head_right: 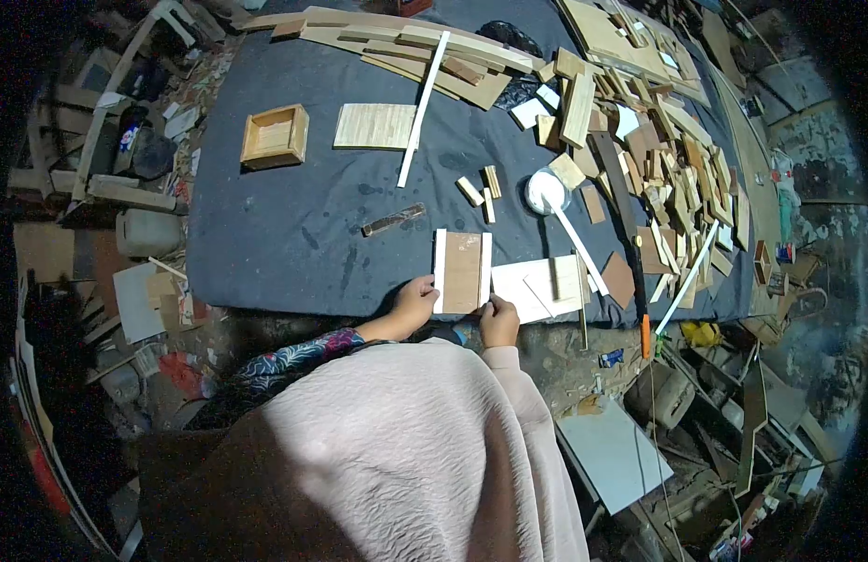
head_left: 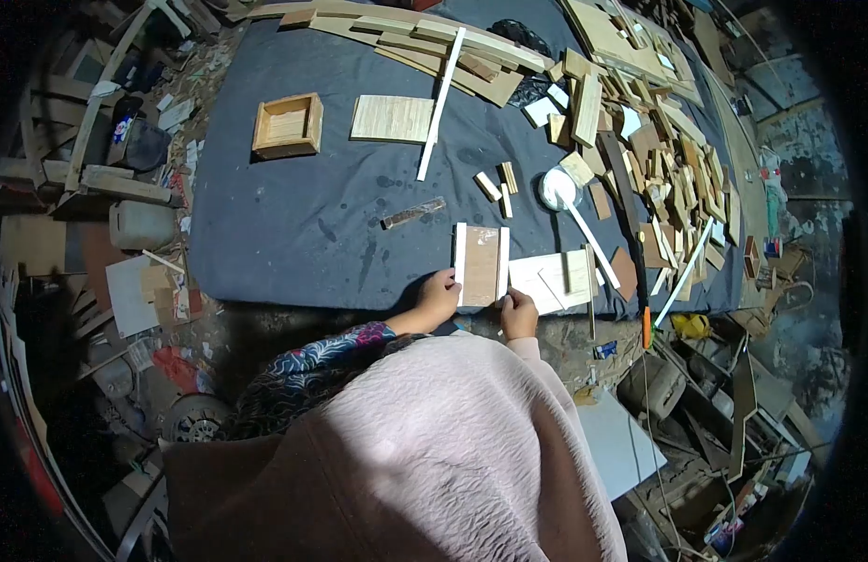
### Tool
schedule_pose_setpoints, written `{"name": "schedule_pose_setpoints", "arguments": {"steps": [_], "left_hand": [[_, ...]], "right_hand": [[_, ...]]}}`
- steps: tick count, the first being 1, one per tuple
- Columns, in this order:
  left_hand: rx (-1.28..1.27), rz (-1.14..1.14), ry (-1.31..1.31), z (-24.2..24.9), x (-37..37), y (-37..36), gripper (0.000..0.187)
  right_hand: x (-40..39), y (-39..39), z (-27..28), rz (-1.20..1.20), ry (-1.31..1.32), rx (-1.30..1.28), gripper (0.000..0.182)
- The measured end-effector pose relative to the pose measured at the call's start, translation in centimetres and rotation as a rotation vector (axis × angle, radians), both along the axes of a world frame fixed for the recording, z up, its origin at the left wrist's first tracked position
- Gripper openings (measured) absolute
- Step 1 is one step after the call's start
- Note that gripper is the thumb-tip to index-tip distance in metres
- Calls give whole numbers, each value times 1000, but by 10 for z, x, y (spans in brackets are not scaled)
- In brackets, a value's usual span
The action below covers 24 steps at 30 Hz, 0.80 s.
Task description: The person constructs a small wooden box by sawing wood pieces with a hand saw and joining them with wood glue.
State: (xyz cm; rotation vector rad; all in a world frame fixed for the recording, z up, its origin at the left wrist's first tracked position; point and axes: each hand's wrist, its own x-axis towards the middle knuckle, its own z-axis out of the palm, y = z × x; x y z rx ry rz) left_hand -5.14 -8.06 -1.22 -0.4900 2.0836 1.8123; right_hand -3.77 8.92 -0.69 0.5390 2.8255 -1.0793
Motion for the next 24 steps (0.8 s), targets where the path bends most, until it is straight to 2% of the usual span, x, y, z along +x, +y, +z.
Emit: {"name": "schedule_pose_setpoints", "arguments": {"steps": [4, 6, 8, 13, 15, 17, 19, 20, 22, 24], "left_hand": [[-65, 17, 22, 11, -1, -1, 31], [75, 88, -71, 9, -2, -1, 33], [99, 83, -64, 8, -3, -1, 34], [233, 119, -103, 13, -5, 0, 34], [212, -4, -50, 22, -6, 0, 33], [243, -25, -32, 24, -7, 2, 33], [280, -47, 18, 30, -8, 4, 34], [281, -48, 17, 35, -9, 3, 34], [81, -89, 75, 44, -11, 3, 34], [41, -46, 56, 41, -12, 0, 33]], "right_hand": [[0, -4, 7, 96, -3, 58, 21], [1, -6, 7, 116, 3, 90, 21], [3, -5, 2, 105, 68, 101, 20], [0, 1, -8, 37, 6, 39, 20], [-1, 7, -16, 23, -29, 14, 21], [-1, 10, -22, -59, -90, -142, 20], [0, 11, -24, -68, -88, -138, 20], [0, 11, -23, -78, -85, -134, 20], [0, 11, -23, -91, -103, -165, 21], [1, 11, -25, -101, -119, -199, 21]]}}
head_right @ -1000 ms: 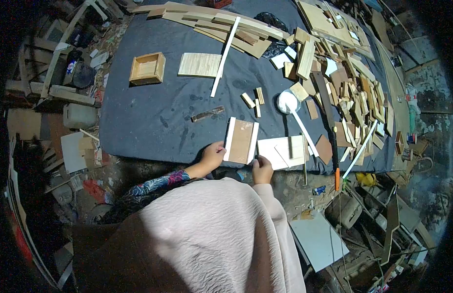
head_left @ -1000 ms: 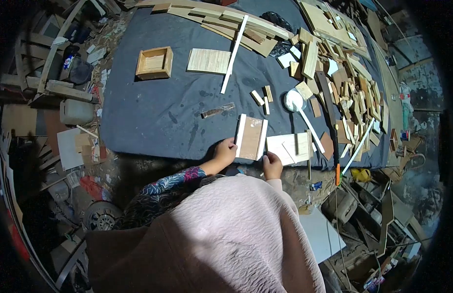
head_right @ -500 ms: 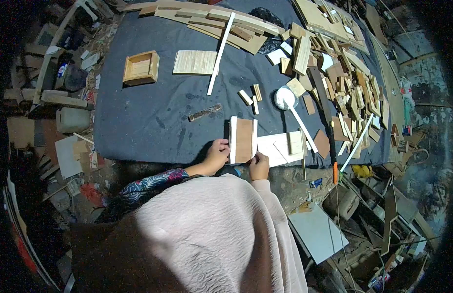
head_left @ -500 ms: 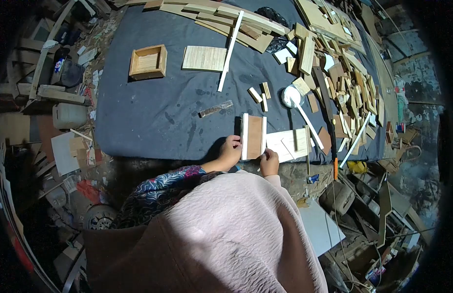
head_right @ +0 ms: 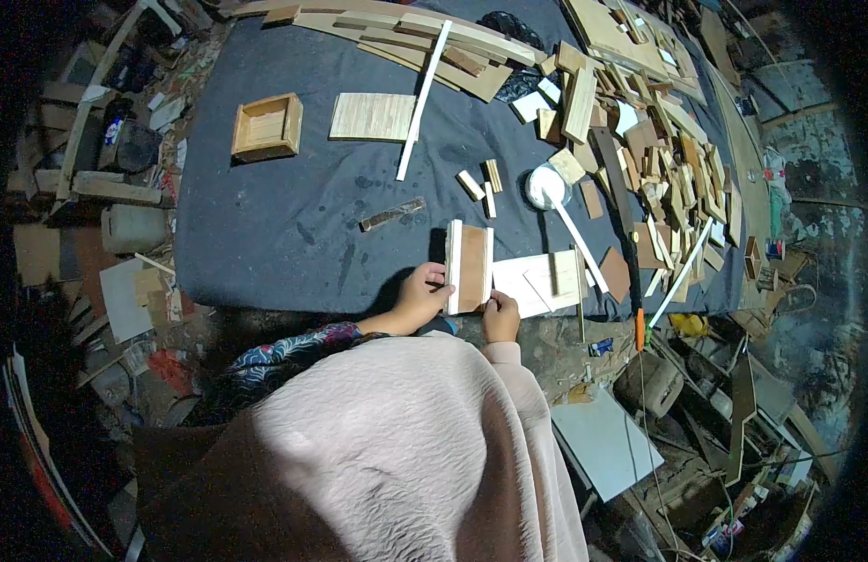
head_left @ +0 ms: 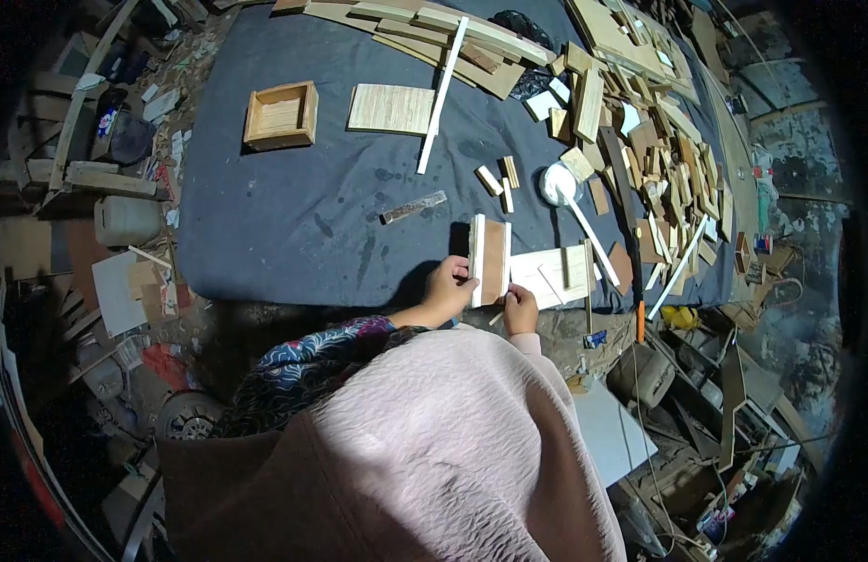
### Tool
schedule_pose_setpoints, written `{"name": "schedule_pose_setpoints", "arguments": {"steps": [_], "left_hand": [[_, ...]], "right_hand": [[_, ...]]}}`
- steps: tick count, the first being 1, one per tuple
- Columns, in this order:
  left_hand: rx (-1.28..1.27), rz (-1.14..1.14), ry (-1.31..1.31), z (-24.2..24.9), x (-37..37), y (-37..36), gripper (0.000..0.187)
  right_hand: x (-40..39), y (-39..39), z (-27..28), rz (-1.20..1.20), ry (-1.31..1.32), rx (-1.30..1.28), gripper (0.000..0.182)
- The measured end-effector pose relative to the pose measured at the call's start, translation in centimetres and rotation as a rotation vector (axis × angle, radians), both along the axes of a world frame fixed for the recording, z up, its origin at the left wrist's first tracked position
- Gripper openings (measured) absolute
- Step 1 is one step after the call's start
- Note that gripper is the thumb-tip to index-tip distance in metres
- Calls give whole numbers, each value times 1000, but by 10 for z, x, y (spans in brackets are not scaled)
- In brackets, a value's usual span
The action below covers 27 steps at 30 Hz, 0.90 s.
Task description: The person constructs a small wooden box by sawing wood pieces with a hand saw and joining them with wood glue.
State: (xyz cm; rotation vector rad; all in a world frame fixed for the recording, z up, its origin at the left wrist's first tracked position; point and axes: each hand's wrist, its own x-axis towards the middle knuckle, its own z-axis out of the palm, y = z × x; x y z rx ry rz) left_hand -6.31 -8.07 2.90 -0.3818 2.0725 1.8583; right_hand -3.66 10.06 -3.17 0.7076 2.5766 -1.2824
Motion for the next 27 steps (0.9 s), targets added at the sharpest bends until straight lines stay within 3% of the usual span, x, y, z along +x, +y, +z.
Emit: {"name": "schedule_pose_setpoints", "arguments": {"steps": [3, 5, 11, 14, 20, 27], "left_hand": [[-23, 72, -32, -41, 6, -5, 32], [-111, 69, -8, -39, 7, -12, 29], [-327, -130, 135, -26, -6, -34, 31], [-295, -112, 190, -24, -19, -36, 34], [-509, -165, 468, -32, -51, -35, 49], [-496, -279, 409, -44, -61, -40, 51]], "right_hand": [[5, -2, -7, -51, 57, -17, 22], [6, -7, 1, 114, 214, 104, 23], [8, -11, 23, 97, 324, 253, 23], [15, -6, 40, 150, 266, 240, 23], [20, -12, 44, 126, 178, 179, 22], [20, -22, 41, 147, 241, 288, 19]]}}
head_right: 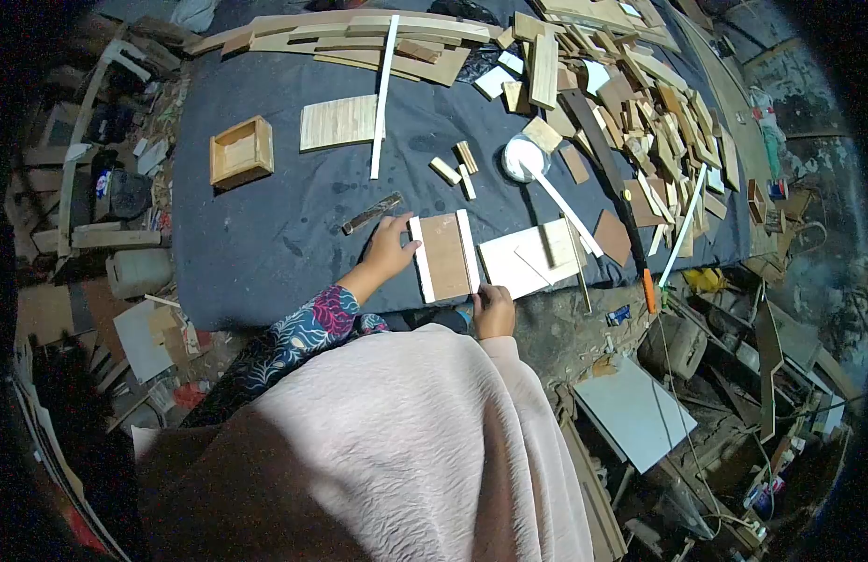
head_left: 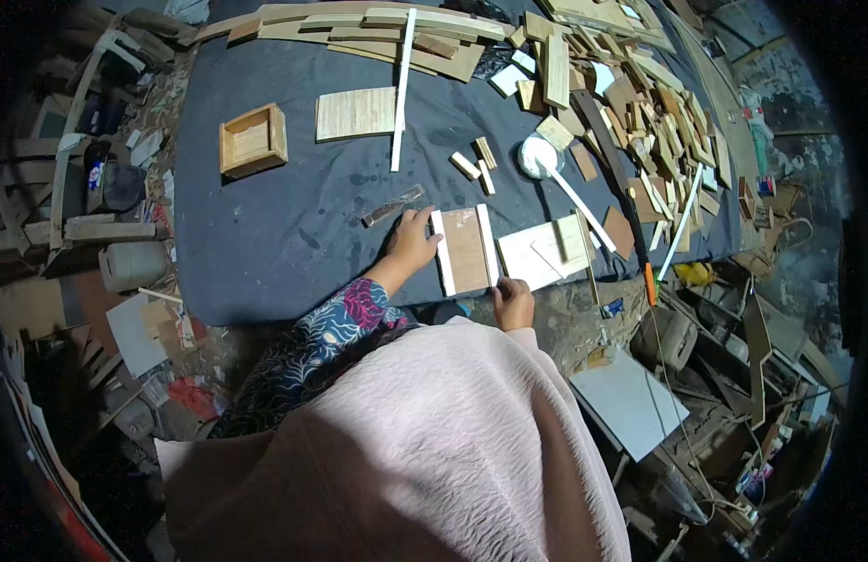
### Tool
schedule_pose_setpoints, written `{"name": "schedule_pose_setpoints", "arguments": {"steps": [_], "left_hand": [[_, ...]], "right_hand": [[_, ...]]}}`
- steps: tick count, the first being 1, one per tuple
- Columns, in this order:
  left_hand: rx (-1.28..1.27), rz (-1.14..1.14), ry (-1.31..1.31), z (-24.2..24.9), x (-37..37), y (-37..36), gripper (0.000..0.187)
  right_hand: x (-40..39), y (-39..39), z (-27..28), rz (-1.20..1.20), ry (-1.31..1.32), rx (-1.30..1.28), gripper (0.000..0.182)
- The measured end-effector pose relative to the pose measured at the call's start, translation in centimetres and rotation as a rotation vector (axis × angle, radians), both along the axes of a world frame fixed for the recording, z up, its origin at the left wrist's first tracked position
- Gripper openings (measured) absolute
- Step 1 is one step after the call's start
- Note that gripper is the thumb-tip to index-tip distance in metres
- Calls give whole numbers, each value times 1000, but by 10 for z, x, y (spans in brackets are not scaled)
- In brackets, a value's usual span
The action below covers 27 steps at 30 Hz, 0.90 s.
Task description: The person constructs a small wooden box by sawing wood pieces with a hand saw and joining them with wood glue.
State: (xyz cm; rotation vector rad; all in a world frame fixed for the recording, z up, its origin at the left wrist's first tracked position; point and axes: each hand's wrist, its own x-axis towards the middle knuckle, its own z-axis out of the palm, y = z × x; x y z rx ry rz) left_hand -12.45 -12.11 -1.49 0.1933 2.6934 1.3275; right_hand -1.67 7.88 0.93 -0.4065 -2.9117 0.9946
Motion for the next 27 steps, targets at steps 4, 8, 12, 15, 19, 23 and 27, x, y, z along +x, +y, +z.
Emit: {"name": "schedule_pose_setpoints", "arguments": {"steps": [4, 8, 12, 15, 19, 23, 27], "left_hand": [[-6, 4, -43, 6, -1, 0, 51], [13, 90, 9, 17, 6, -1, 48], [132, 153, 97, 24, 21, -2, 29], [107, 72, 25, 22, 36, -5, 15], [126, 111, 6, 22, 52, -5, 12], [105, 106, -143, 25, 56, -12, 16], [-63, 159, -370, 40, 54, -12, 29]], "right_hand": [[-2, 5, -3, 12, 63, -51, 18], [-10, 34, 0, -244, 135, -38, 19], [-15, 70, -4, -203, 152, 388, 23], [-18, 80, -4, -175, 3, 422, 25], [-23, 88, -3, -148, 49, 347, 18], [-31, 108, -4, -34, 2, 284, 15], [-38, 89, 22, 61, 197, 377, 21]]}}
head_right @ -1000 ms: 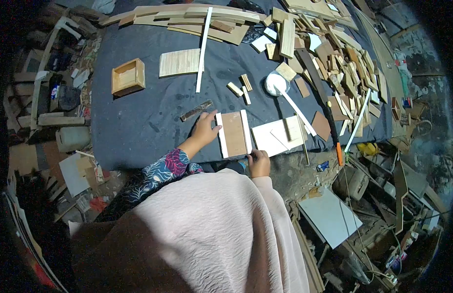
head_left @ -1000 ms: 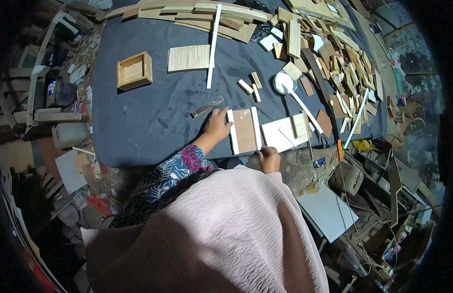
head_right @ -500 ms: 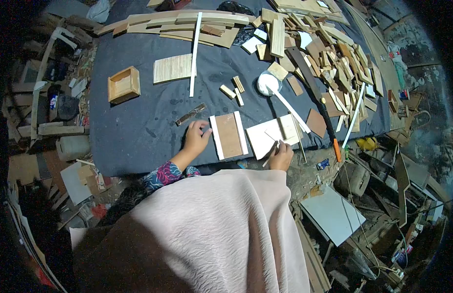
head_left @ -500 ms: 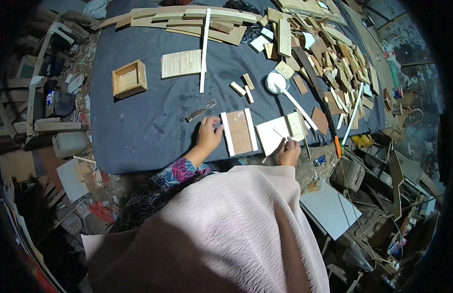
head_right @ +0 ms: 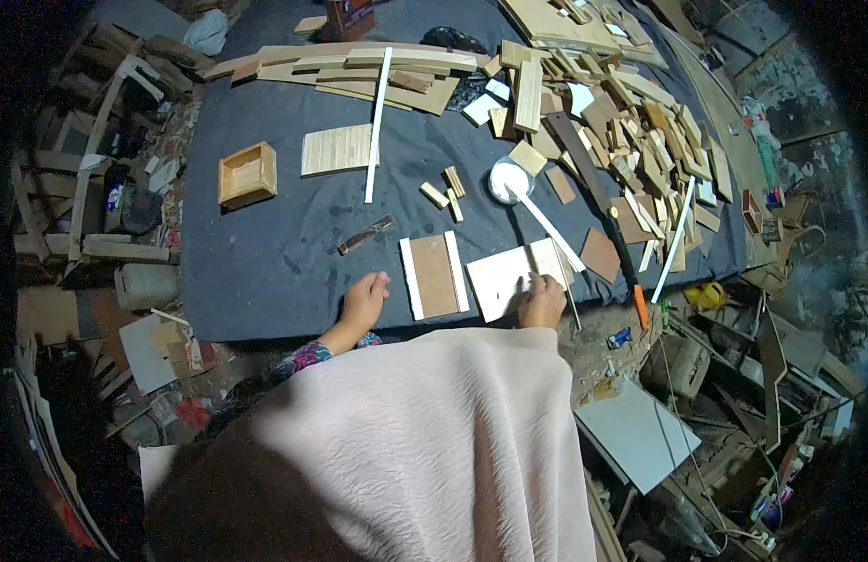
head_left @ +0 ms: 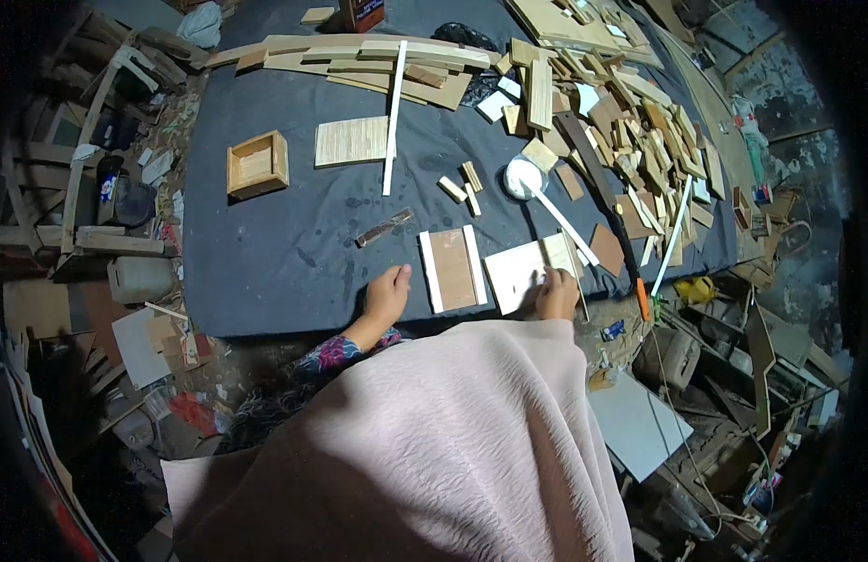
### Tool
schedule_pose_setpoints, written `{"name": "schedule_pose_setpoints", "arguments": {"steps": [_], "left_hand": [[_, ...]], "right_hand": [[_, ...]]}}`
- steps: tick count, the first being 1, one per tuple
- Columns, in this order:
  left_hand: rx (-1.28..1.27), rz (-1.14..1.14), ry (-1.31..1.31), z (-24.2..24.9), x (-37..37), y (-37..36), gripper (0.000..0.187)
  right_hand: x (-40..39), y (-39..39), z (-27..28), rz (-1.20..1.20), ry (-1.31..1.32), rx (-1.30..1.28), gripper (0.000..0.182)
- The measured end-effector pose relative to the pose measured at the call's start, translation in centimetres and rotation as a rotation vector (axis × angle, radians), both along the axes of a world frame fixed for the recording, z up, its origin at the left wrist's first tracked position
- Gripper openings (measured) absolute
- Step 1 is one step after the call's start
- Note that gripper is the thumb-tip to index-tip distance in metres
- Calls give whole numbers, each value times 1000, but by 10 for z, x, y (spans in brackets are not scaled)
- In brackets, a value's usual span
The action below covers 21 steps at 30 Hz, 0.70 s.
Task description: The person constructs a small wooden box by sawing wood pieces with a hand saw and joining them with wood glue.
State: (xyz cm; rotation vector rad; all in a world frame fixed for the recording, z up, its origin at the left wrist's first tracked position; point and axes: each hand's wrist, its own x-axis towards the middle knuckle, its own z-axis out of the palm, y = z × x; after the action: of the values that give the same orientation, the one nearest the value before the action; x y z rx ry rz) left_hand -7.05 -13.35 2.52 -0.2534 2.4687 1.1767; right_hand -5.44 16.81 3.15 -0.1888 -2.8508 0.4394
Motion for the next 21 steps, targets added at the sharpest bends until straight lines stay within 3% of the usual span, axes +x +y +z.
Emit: {"name": "schedule_pose_setpoints", "arguments": {"steps": [1, 3, 5, 6, 8, 9, 10, 11, 12, 14, 15, 16, 18, 20, 21], "left_hand": [[291, 213, -63, -6, 2, 4, 36], [779, 597, -280, -1, -3, 18, 43], [1047, 832, -549, 36, -14, 46, 40], [1054, 816, -539, 42, -17, 60, 40], [1396, 369, -455, 50, -17, 76, 49], [1299, 455, -484, 79, -19, 80, 45], [1201, 550, -513, 107, -17, 82, 41], [1159, 532, -321, 101, -15, 86, 39], [1163, 534, -311, 84, -19, 85, 39], [1393, 530, -573, 76, -28, 82, 40], [1535, 535, -695, 75, -22, 91, 41], [1494, 388, -482, 63, -13, 103, 40], [1222, 138, -599, 98, -10, 108, 42], [1141, 45, -498, 114, -11, 108, 45], [1027, 28, -534, 108, -13, 107, 44]], "right_hand": [[-3, -16, 15, 9, 17, 26, 24], [-7, -70, 47, 166, 123, -478, 35], [-11, -123, 65, 597, 129, -660, 34], [-16, -137, 79, 844, 125, -671, 34], [-17, -134, 57, 410, -5, -799, 31], [-28, -119, 20, 324, 216, -439, 31], [-29, -110, 32, 110, 114, -651, 34], [-28, -104, 46, 186, 193, -620, 36], [-25, -101, 61, 262, 269, -588, 39], [-16, -109, 82, 542, 94, -825, 41], [-14, -109, 75, 505, -5, -682, 41], [-14, -107, 59, 461, -99, -538, 41], [-18, -90, 31, 197, 5, -533, 38], [-17, -75, 37, 85, 82, -703, 35], [-9, -65, 49, 157, -34, -597, 32]]}}
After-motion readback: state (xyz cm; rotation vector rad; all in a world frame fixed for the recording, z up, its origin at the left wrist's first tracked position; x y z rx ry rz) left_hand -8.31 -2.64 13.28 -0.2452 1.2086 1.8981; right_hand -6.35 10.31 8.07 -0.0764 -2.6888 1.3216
